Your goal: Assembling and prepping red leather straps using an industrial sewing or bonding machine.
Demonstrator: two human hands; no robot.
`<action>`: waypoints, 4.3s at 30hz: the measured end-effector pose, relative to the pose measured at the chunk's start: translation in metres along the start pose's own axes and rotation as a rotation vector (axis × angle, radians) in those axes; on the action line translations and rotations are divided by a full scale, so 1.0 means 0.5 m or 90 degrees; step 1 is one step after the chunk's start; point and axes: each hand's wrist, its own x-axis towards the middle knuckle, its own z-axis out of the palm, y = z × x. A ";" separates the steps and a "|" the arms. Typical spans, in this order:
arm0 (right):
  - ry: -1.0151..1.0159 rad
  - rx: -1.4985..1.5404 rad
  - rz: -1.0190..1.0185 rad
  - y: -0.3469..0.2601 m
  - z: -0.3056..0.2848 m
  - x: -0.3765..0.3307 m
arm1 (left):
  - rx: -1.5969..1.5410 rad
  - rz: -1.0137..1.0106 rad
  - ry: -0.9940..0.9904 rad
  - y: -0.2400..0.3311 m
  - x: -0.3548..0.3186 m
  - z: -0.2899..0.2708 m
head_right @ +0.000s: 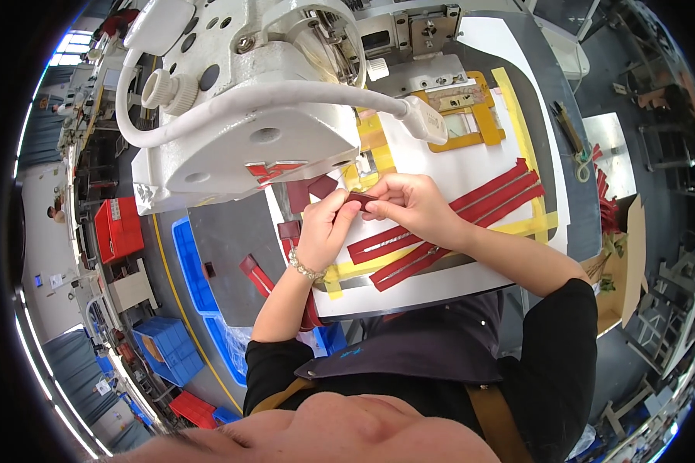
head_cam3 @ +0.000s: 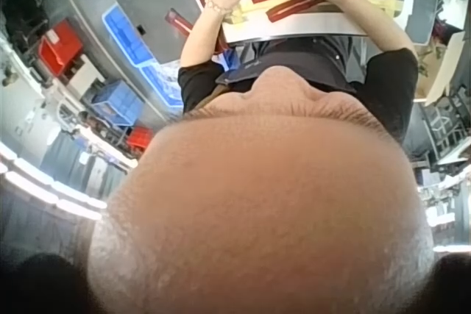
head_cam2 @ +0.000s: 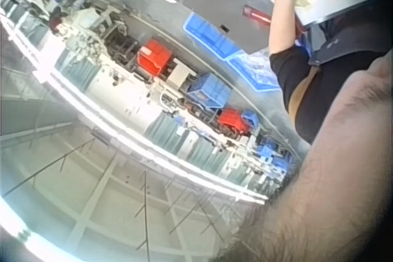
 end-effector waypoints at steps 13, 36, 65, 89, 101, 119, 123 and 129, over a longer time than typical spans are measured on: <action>0.010 -0.045 -0.025 0.013 0.006 0.004 | 0.073 0.025 0.040 -0.002 0.007 0.002; -0.063 -0.099 -0.018 0.000 0.000 0.008 | 0.035 0.039 -0.072 -0.017 0.014 -0.016; -0.157 -0.037 0.036 0.001 -0.023 0.017 | -0.026 0.040 -0.169 -0.017 0.023 -0.049; -0.124 -0.058 0.062 -0.012 -0.013 0.018 | 0.028 0.061 -0.127 -0.013 0.006 -0.049; -0.011 -0.091 0.019 -0.006 0.006 0.012 | 0.156 0.145 -0.079 -0.013 0.004 -0.039; -0.040 -0.045 0.003 0.009 -0.018 0.020 | 0.072 0.062 -0.178 -0.009 0.015 -0.041; -0.029 -0.040 -0.008 0.012 -0.012 0.021 | 0.076 0.082 -0.147 -0.013 0.009 -0.037; -0.023 -0.059 -0.010 0.015 -0.012 0.019 | 0.091 0.080 -0.128 -0.023 0.012 -0.030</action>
